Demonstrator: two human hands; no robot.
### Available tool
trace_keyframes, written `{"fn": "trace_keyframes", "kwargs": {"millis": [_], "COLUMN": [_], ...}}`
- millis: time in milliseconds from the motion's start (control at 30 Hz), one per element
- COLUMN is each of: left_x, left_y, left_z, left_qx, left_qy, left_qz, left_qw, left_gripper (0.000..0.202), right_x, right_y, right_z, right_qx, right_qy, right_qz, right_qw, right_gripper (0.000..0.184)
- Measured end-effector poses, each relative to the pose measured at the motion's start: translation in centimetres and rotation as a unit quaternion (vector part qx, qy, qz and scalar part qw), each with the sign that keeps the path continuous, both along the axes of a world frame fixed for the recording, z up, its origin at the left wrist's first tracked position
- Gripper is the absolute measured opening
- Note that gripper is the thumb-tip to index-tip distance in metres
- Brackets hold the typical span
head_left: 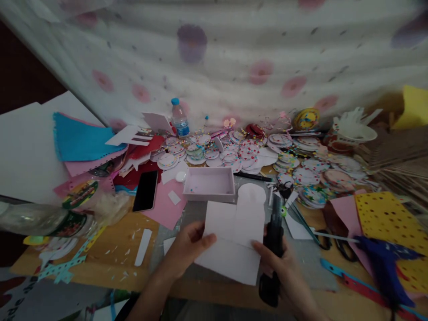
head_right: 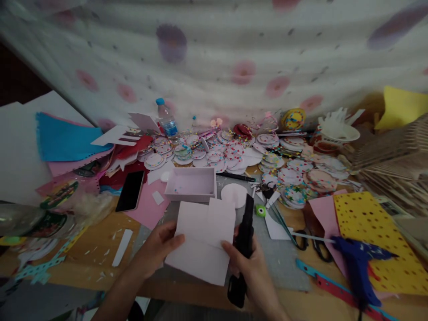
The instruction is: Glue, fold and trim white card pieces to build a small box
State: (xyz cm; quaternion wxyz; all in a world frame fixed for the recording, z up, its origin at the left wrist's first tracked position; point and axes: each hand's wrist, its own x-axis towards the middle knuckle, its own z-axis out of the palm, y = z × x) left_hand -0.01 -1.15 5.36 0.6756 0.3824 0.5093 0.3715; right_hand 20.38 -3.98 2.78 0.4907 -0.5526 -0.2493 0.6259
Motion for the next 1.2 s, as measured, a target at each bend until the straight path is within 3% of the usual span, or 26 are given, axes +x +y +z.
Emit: {"fn": "trace_keyframes", "kwargs": {"millis": [133,333,567,733,867,1000,1133,1200], "left_x": [0.1,0.2,0.5,-0.2,-2.2,-4.3,-4.2,-3.3], "left_y": [-1.1,-1.1,-1.1,-0.3,0.8,1.9,2.4,2.2], "left_z": [0.1,0.5,0.2,-0.9,-0.1,2.8,6.0,7.0], "left_qx": [0.015,0.030,0.036,-0.029,-0.001,0.085,0.166,0.200], "left_qy": [0.099,0.112,0.095,0.084,0.140,0.302,0.503,0.558], "left_qz": [-0.006,-0.011,-0.008,0.000,-0.056,-0.152,-0.238,-0.290], "left_qw": [0.995,0.993,0.995,0.996,0.989,0.937,0.814,0.751], "left_gripper": [0.033,0.034,0.038,0.042,0.043,0.040,0.040,0.035], "right_x": [-0.3,-0.9,-1.1,-2.1,-1.9,0.4,2.2,2.4], "right_y": [-0.5,-1.3,-1.3,-1.2,-1.0,-0.9,-1.2,-1.5], "right_z": [-0.1,-0.2,-0.2,-0.6,-1.5,-2.6,-3.0,-2.9], "right_qx": [-0.017,-0.028,-0.037,-0.048,-0.025,0.024,0.027,0.024], "right_qy": [-0.025,-0.101,-0.092,-0.035,0.015,0.009,-0.060,-0.079], "right_qz": [-0.001,0.003,0.012,-0.011,0.017,0.076,0.088,0.095], "right_qw": [1.000,0.994,0.995,0.998,0.999,0.997,0.994,0.992], "right_gripper": [0.053,0.056,0.057,0.053,0.041,0.036,0.037,0.038]}}
